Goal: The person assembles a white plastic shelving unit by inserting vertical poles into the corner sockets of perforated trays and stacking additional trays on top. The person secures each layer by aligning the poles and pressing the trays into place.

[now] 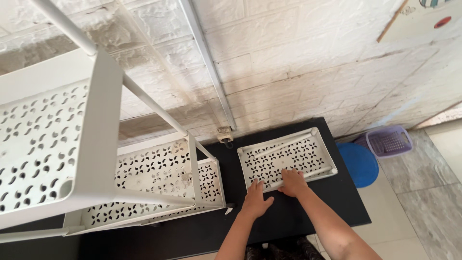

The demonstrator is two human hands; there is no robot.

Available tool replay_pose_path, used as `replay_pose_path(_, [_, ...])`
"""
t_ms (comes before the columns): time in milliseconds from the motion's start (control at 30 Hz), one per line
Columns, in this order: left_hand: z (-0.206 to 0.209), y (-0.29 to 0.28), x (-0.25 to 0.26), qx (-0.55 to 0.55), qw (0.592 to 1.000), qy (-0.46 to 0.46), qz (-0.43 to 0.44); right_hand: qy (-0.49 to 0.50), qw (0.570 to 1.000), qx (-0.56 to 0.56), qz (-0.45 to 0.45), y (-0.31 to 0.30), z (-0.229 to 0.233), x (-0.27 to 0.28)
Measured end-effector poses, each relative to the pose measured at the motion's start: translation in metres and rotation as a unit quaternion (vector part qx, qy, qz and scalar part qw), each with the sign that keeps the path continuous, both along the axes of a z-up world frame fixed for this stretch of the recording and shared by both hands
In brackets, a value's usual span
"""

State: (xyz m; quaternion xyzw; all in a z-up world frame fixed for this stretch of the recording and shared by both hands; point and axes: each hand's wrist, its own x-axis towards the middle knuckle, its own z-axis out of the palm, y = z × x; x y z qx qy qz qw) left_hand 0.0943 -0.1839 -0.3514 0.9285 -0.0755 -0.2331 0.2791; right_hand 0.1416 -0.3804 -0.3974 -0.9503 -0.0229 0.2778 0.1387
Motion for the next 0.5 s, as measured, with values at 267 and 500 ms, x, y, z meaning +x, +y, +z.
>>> replay_pose_path(267, [0.044, -0.003, -0.008, -0.185, 0.963, -0.164, 0.107, -0.277, 0.919, 0.208, -0.189, -0.005, 0.041, 0.014])
replay_pose_path(500, [0.124, -0.004, -0.041, -0.296, 0.925, -0.232, -0.059, -0.172, 0.783, 0.555, -0.222, 0.024, 0.216, -0.048])
